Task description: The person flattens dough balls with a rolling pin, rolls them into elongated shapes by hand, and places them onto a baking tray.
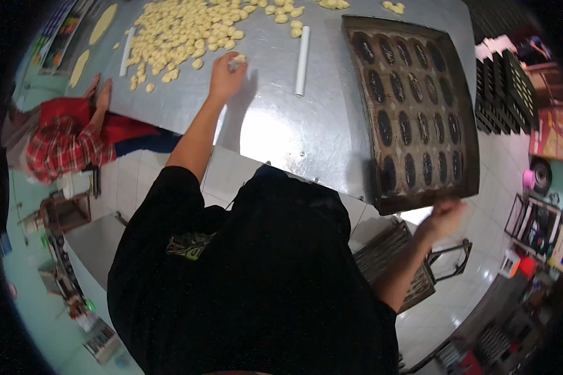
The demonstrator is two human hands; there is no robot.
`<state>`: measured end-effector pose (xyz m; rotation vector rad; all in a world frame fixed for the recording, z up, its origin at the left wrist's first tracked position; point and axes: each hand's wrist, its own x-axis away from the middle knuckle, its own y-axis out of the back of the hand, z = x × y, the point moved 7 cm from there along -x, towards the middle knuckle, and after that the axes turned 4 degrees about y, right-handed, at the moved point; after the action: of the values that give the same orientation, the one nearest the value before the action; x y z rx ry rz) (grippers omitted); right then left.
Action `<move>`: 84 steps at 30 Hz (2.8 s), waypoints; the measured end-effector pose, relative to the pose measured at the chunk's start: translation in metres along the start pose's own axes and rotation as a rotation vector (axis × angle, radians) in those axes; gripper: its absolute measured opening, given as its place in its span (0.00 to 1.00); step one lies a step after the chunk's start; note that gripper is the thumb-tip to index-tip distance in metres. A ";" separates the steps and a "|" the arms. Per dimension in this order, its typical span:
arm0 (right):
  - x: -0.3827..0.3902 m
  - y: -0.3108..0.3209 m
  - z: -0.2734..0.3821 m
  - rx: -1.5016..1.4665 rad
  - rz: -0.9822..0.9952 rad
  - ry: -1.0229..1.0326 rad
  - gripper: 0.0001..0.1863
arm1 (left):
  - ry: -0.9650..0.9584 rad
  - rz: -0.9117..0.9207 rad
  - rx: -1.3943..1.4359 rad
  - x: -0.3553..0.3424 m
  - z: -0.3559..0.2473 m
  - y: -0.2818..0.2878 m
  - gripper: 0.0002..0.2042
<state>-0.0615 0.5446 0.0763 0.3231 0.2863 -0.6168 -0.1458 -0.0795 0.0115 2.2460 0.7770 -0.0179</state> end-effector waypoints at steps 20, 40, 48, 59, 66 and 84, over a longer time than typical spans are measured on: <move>0.125 -0.391 0.068 0.431 0.698 0.219 0.29 | -0.640 0.537 0.091 0.106 -0.059 -0.011 0.19; 0.202 -0.362 0.063 0.811 1.114 0.525 0.39 | -0.447 0.539 -0.485 0.086 -0.023 -0.022 0.28; 0.142 -0.386 0.090 0.744 0.699 0.607 0.39 | -0.311 0.382 -0.723 0.045 -0.050 -0.025 0.32; 0.182 -0.276 0.043 0.733 0.732 0.535 0.28 | -0.450 0.634 -0.236 0.131 -0.027 0.001 0.58; 0.203 -0.362 0.060 0.736 0.924 0.475 0.34 | -0.717 0.775 -0.462 0.082 -0.045 -0.058 0.66; 0.250 -0.204 0.092 -0.071 1.525 0.130 0.22 | -0.538 0.716 -0.456 0.201 -0.068 -0.031 0.47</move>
<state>0.0253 0.2238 0.0282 0.4132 0.1175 0.9158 -0.0133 0.0874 -0.0077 1.8292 -0.3012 -0.0879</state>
